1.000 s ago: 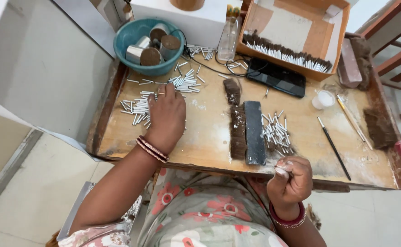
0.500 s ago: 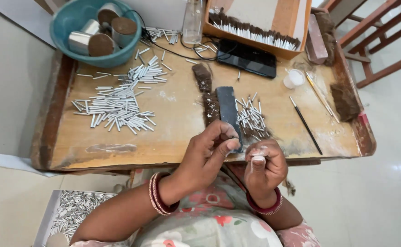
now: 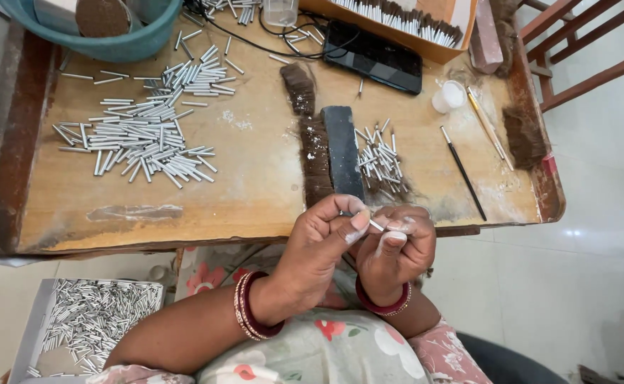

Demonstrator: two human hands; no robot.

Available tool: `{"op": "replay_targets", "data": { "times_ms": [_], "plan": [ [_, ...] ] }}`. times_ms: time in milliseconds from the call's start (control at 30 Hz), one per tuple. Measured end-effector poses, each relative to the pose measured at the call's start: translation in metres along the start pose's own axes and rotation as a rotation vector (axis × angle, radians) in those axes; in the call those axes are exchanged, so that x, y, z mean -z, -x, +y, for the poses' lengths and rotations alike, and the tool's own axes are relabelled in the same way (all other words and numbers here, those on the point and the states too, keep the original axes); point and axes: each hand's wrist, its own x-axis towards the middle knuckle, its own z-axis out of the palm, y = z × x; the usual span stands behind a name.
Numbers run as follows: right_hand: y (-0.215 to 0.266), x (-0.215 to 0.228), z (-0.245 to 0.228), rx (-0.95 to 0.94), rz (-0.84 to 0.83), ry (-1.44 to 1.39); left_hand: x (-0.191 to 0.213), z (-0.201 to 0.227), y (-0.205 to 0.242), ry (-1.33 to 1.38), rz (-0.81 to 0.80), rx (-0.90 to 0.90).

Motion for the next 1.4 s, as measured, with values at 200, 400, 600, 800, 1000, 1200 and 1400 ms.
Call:
{"op": "replay_targets", "data": {
  "times_ms": [200, 400, 600, 800, 1000, 1200, 1400],
  "plan": [
    [-0.02, 0.009, -0.017, 0.355, -0.1, 0.527, -0.007, 0.006, 0.004, 0.072, -0.013, 0.049],
    [-0.04, 0.023, -0.052, 0.302, -0.415, 0.607, -0.008, 0.01, 0.014, -0.303, -0.065, -0.188],
    [-0.025, 0.037, -0.047, 0.171, -0.299, 0.448, -0.011, 0.011, 0.017, -0.345, -0.019, -0.262],
    [-0.028, 0.033, -0.049, 0.192, -0.305, 0.5, -0.009, 0.009, 0.018, -0.342, -0.044, -0.23],
    [-0.03, 0.035, -0.043, 0.03, -0.343, 0.474, -0.008, 0.009, 0.015, -0.359, 0.005, -0.202],
    [-0.027, 0.035, -0.037, 0.046, -0.37, 0.405, -0.01, 0.007, 0.019, -0.341, -0.028, -0.248],
    [-0.024, 0.035, -0.041, 0.104, -0.399, 0.464, -0.01, 0.005, 0.024, -0.437, -0.019, -0.353]
  ]
}}
